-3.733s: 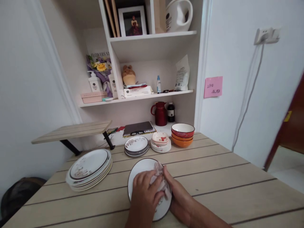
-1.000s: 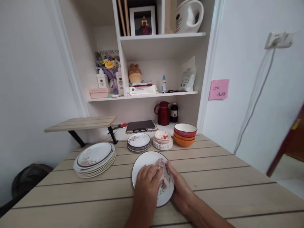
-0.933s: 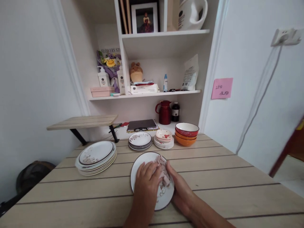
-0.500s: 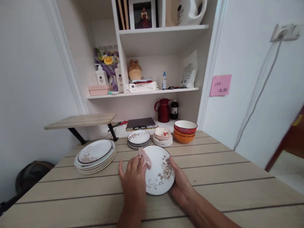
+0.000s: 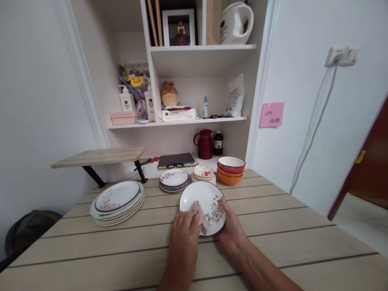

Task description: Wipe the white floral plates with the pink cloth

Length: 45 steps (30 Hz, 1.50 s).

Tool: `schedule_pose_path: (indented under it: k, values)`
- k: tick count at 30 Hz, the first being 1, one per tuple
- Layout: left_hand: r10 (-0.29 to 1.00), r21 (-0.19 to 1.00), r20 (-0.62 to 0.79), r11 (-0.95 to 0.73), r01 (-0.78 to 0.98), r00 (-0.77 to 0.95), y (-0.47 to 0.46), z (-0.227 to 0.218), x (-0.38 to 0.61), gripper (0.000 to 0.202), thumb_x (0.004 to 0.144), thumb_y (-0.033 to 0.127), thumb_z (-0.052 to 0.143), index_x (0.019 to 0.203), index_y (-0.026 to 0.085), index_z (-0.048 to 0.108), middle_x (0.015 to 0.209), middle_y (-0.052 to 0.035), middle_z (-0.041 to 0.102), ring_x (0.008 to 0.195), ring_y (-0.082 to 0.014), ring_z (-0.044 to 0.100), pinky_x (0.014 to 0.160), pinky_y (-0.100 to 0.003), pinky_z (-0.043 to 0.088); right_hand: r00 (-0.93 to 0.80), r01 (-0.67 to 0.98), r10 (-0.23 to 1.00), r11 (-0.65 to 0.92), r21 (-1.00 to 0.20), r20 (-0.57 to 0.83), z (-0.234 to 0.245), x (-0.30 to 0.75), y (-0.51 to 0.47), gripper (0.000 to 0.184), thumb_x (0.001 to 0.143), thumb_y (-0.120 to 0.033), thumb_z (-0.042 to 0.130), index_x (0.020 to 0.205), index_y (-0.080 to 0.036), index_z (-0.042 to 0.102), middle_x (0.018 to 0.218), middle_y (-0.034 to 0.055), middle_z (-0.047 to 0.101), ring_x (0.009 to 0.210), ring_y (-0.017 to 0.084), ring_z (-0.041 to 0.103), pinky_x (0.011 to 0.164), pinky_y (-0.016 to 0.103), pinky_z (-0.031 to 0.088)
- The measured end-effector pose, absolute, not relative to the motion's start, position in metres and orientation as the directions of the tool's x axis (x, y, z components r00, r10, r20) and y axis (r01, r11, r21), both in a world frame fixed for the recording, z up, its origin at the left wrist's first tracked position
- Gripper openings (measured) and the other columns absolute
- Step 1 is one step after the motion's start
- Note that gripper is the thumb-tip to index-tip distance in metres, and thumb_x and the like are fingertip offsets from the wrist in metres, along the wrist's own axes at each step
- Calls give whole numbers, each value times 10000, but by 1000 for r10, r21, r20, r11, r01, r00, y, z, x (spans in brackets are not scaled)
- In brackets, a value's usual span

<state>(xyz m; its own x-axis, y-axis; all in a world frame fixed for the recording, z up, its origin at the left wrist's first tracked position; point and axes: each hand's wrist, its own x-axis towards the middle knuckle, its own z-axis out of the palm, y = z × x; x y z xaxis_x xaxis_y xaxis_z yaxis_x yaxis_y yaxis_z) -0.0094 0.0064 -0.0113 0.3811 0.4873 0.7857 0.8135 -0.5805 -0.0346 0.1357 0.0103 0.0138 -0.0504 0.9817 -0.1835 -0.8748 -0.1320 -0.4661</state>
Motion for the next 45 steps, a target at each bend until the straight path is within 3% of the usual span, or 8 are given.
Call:
schedule_pose_path:
  k: [7,12,19,25,29,34,41,45]
  values:
    - [456,-34,788,-639,769,414,10,-8,-12,281,854,188,556,1127,219,615,1160,-44,664,1086,-211,593,953,-421,485,-244,-812,950,-311,-493,-196,15,118,-4,447,872,-484,539,1106,-122,656,1017,103,738,972,217,672,929,353,468]
    - [557,48,766,-549,834,322,10,2,-20,316,871,195,541,1180,248,583,1221,-27,643,1144,-204,573,1043,-486,382,-290,-737,926,-376,-561,-241,17,110,-13,506,870,-498,537,1190,-115,618,1033,104,734,987,214,669,977,350,432]
    - [637,130,754,-383,914,160,11,9,-25,297,876,186,543,1162,257,586,1204,-16,656,1134,-211,579,1075,-573,254,-260,-763,935,-353,-542,-243,12,114,-7,538,846,-515,560,1222,-131,597,1075,116,720,1024,243,659,996,411,422]
    - [651,96,742,-339,936,160,9,8,-28,266,881,181,527,1131,225,608,1190,-49,660,1114,-227,585,1053,-578,278,-178,-819,960,-265,-508,-215,8,118,1,526,851,-507,550,1250,-165,577,1095,104,714,1043,250,650,980,438,437]
    - [631,38,737,-398,917,243,6,2,-22,264,860,157,544,1106,207,626,1153,-52,673,1061,-226,605,1027,-550,346,-101,-843,977,-185,-506,-188,9,126,7,511,870,-494,521,1252,-158,572,1108,108,709,1060,251,641,963,438,450]
    - [571,34,701,-624,780,427,1,-6,-10,339,789,113,617,1110,223,633,1143,-23,674,1051,-199,605,921,-385,487,-66,-860,986,-136,-492,-156,13,138,12,522,877,-522,492,1205,-129,594,1096,122,708,1031,248,649,922,417,477]
    - [505,30,700,-727,686,505,-1,0,-6,392,827,159,587,1195,295,586,1242,8,631,1144,-184,565,993,-412,449,-243,-807,953,-302,-508,-180,13,126,-2,505,855,-563,518,1007,-104,666,925,111,739,838,203,686,744,302,518]
    - [462,-9,749,-708,706,474,2,-1,-6,353,866,211,548,1208,296,573,1259,6,624,1203,-176,525,1057,-433,375,-292,-792,933,-360,-493,-213,14,115,-11,482,833,-582,544,996,-149,677,887,62,747,798,168,684,817,283,497]
